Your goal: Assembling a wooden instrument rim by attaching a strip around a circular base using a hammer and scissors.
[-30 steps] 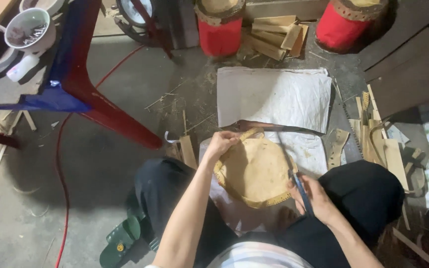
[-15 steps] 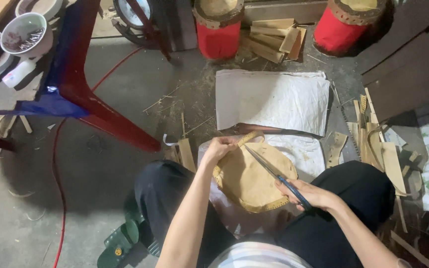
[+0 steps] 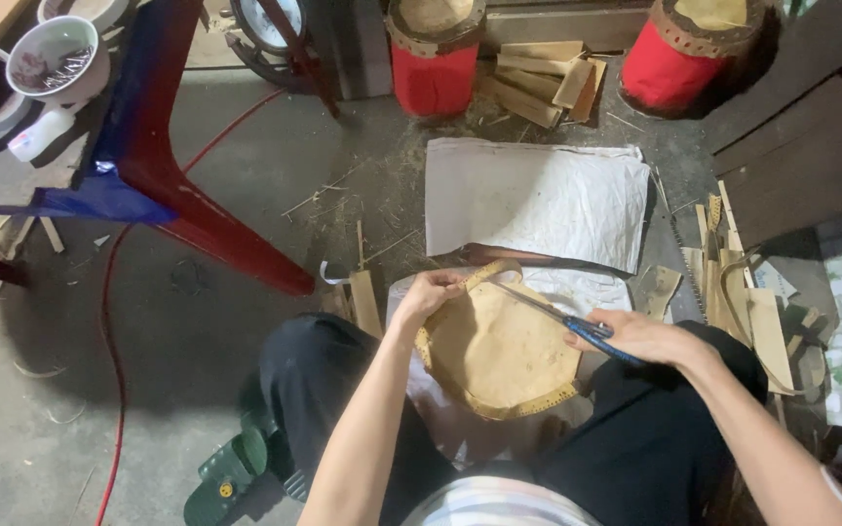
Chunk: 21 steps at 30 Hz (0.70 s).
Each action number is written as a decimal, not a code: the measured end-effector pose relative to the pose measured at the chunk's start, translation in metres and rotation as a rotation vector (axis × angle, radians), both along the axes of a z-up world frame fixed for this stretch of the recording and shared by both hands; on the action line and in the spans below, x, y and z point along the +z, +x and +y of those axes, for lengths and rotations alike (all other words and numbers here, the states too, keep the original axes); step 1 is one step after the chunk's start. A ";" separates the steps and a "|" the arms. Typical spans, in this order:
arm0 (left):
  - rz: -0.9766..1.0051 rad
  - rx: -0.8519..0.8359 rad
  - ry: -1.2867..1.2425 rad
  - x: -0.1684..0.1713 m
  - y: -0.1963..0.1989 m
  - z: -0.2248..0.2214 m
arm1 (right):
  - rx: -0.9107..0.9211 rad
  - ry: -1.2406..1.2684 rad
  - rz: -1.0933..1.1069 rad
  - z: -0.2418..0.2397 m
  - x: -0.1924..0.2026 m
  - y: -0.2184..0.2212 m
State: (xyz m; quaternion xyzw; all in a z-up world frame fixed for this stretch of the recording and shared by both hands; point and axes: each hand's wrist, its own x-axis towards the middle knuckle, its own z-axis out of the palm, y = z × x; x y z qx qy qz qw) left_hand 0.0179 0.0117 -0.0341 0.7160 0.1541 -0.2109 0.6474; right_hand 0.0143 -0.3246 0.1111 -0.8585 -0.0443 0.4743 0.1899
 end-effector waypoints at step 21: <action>-0.005 0.045 -0.013 -0.019 -0.002 0.000 | 0.218 -0.052 -0.040 -0.009 -0.040 0.093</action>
